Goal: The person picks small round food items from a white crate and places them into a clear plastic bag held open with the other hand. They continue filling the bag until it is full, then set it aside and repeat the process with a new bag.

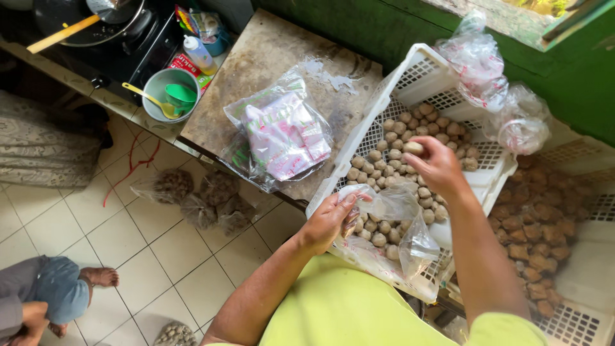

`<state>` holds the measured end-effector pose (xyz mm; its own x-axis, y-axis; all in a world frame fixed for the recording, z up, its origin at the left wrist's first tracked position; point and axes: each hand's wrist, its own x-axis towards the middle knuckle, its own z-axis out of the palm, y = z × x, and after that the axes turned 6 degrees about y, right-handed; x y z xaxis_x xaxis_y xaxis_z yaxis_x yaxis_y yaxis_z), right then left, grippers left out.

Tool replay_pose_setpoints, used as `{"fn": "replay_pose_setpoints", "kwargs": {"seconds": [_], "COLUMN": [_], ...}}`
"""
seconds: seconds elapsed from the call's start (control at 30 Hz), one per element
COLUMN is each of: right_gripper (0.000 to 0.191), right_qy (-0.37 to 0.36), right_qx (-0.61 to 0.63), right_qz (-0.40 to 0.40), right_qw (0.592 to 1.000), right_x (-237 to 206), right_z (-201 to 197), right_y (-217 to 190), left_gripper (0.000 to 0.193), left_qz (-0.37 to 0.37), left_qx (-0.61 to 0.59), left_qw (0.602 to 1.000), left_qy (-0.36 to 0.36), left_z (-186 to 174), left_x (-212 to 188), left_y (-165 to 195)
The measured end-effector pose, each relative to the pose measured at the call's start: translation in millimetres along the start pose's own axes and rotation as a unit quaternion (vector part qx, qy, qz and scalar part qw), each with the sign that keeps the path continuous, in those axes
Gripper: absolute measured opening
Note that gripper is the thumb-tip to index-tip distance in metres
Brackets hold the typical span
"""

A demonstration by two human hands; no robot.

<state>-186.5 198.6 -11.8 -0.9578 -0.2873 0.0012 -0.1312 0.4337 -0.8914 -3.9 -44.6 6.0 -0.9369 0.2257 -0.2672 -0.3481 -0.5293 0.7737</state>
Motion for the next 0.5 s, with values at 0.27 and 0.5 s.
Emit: {"fn": "replay_pose_setpoints", "kwargs": {"seconds": [0.27, 0.5], "right_gripper": [0.037, 0.023], "right_qy": [-0.165, -0.116], "right_qx": [0.144, -0.04], "right_qz": [0.034, -0.111], "right_qw": [0.975, 0.986], "right_x": [-113, -76], "right_z": [-25, 16], "right_y": [-51, -42], "left_gripper": [0.036, 0.033], "left_qz": [-0.017, -0.015], "left_qx": [-0.024, -0.011], "left_qw": [0.999, 1.0], "left_qy": [-0.012, -0.015], "left_z": [-2, -9], "left_x": [8, 13], "left_y": [-3, -9]}}
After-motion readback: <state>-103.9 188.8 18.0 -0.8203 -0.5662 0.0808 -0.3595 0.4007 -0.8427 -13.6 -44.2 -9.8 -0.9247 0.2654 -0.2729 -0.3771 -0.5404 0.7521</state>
